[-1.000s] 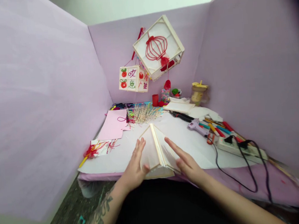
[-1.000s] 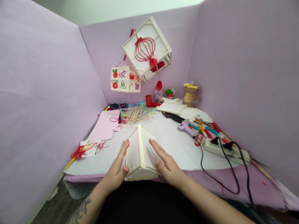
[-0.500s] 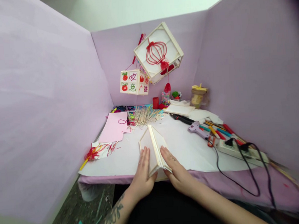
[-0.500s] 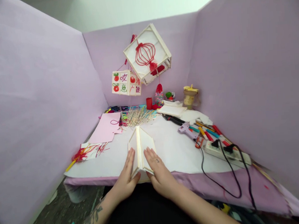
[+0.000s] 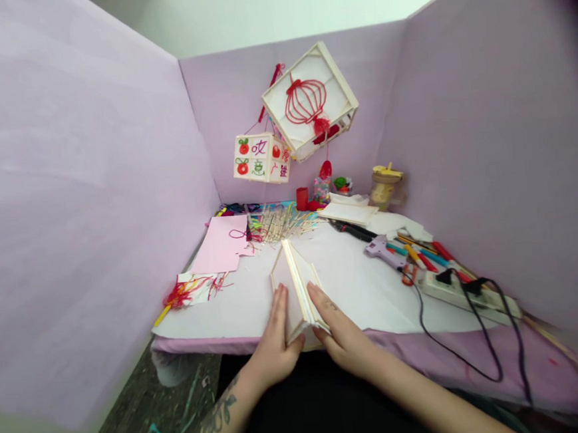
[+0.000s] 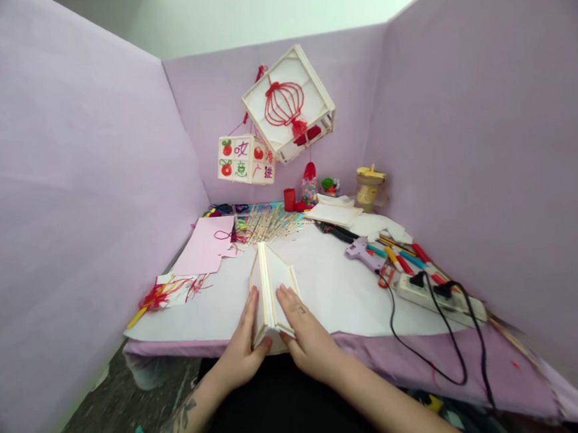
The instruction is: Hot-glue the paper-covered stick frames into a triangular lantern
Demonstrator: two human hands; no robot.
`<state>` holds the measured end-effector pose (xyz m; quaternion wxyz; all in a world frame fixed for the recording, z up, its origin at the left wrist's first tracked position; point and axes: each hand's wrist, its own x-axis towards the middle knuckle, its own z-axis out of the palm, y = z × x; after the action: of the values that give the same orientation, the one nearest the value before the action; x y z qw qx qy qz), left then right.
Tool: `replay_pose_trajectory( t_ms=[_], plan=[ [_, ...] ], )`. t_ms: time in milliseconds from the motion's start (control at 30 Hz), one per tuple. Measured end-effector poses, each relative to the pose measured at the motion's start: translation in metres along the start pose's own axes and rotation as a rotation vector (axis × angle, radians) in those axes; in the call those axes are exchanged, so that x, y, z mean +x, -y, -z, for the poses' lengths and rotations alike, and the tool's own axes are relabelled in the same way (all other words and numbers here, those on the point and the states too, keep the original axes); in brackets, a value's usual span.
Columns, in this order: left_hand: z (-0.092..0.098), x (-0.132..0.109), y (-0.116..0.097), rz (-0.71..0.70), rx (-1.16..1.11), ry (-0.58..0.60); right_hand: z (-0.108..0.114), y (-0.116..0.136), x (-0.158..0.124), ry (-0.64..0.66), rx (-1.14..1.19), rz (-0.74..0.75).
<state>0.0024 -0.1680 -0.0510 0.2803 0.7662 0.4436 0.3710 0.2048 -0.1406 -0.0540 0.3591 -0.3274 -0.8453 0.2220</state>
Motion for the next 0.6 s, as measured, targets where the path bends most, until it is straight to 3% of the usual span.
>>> replay_pose_trajectory(
  t_ms=[133, 267, 333, 433, 600],
  plan=[
    [0.019, 0.007, -0.009, 0.008, -0.093, -0.040, 0.021, 0.001, 0.004, 0.003, 0.083, 0.074],
    [0.039, 0.046, -0.016, 0.092, -0.137, -0.216, 0.039, -0.003, 0.045, -0.177, 0.203, -0.101],
    [0.042, 0.070, -0.016, 0.143, -0.163, -0.268, 0.039, -0.009, 0.072, -0.218, 0.256, -0.194],
    [0.037, 0.096, -0.012, 0.174, -0.219, -0.226, 0.029, -0.018, 0.102, -0.203, 0.350, -0.245],
    [0.026, 0.103, -0.010, 0.181, -0.265, -0.216, 0.013, -0.022, 0.109, -0.181, 0.472, -0.225]
  ],
)
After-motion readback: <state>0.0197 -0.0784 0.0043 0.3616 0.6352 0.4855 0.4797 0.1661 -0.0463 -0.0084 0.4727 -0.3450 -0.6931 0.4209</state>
